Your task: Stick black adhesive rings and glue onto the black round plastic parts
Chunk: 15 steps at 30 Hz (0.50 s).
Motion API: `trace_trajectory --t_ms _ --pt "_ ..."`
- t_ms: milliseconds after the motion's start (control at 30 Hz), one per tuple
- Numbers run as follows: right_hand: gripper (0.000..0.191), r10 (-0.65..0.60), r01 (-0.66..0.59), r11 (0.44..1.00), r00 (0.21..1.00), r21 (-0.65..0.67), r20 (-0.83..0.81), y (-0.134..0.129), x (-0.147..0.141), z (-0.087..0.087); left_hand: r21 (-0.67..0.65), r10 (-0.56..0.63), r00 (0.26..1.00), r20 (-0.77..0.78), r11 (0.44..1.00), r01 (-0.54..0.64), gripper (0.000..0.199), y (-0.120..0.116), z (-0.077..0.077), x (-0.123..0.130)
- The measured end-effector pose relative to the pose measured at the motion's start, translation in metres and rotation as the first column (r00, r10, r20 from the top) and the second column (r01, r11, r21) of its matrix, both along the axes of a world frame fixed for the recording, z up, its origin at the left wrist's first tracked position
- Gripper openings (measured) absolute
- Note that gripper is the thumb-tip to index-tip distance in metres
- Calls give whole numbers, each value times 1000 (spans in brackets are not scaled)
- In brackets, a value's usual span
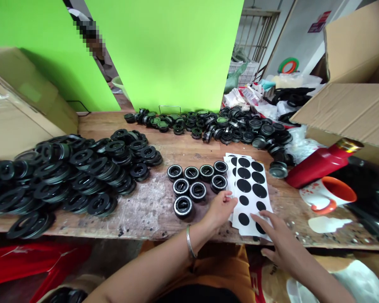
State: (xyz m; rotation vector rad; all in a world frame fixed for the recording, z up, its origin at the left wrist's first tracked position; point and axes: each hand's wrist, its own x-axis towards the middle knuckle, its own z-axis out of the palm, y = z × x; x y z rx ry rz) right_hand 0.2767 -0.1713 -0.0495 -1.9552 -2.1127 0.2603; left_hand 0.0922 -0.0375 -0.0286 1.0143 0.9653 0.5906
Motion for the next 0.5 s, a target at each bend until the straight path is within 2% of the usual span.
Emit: trace_trajectory --t_ms 100,200,300,400,500 --pt "75 -4 5 1000 999 -26 36 1 6 1 -75 -21 998 66 997 26 38 -1 2 -1" --pt "65 38 -38 999 999 -15 2 2 16 3 -66 -82 988 128 994 91 39 -2 -1 4" --pt "45 86 -85 996 994 24 -63 3 21 5 -41 -89 993 78 995 92 42 1 -5 12" --pt "29 85 -71 992 986 103 -140 5 22 8 -27 -40 999 8 999 40 43 9 -4 23" --pt "21 83 -43 984 969 173 -233 6 21 13 -43 -31 1000 5 999 31 31 13 -1 32"
